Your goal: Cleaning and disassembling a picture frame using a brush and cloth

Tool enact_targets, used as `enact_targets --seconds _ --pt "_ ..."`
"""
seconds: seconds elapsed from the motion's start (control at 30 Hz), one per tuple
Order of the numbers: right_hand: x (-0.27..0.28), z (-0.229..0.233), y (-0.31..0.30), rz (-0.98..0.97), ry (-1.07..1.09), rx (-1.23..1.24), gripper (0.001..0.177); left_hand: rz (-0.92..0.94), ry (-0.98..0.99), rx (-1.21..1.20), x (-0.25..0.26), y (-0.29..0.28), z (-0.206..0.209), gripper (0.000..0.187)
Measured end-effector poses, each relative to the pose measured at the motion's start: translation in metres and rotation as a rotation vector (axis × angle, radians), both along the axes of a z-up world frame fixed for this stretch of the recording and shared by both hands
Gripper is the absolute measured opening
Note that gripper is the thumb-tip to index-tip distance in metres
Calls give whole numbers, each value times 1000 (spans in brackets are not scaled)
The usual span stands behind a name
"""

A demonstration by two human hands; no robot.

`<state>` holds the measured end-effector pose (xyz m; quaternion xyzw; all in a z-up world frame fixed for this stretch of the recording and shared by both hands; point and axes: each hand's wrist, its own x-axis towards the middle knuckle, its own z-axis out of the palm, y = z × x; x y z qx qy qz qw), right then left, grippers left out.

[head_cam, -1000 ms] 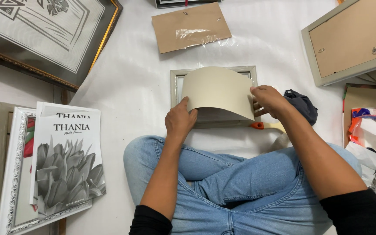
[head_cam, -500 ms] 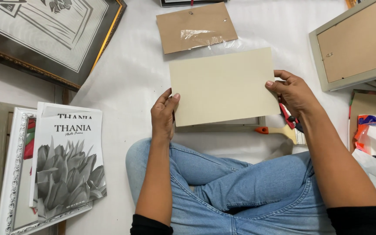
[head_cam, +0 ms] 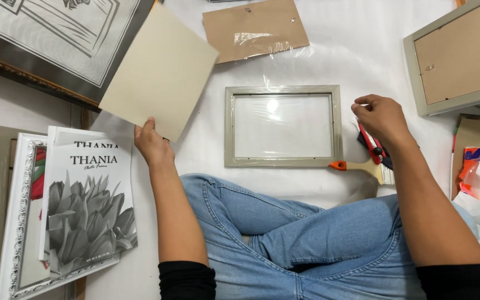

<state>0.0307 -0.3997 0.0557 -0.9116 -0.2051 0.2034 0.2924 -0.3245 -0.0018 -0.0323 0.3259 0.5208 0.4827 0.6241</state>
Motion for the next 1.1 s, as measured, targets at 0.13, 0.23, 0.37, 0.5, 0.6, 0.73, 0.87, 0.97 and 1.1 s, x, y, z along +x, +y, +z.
enact_targets --seconds 0.13,0.23,0.37,0.5,0.6,0.73,0.87,0.97,1.1 --pt "33 -31 -9 22 -120 -278 39 93 -26 14 5 -7 9 40" --pt "28 -8 -6 -60 -18 -487 33 64 44 -178 16 -29 54 41" --pt "41 -26 -16 -57 -75 -562 33 -24 591 -105 21 -13 12 76" --pt "39 -39 -18 26 9 -535 38 7 927 679 44 -45 2 96" --pt "8 -22 -10 178 91 -678 47 -301 711 757 71 -75 -28 89" --pt "6 -95 -8 393 3 -924 48 -700 751 526 80 -93 20 75" --pt "-12 -111 -14 420 12 -1116 58 -851 902 372 76 -70 -30 69" --pt "-24 -104 -12 523 -42 -1142 59 -888 1006 318 75 -58 -60 65" --pt "-35 -90 5 546 31 -1325 62 -917 1091 291 77 -51 -76 58"
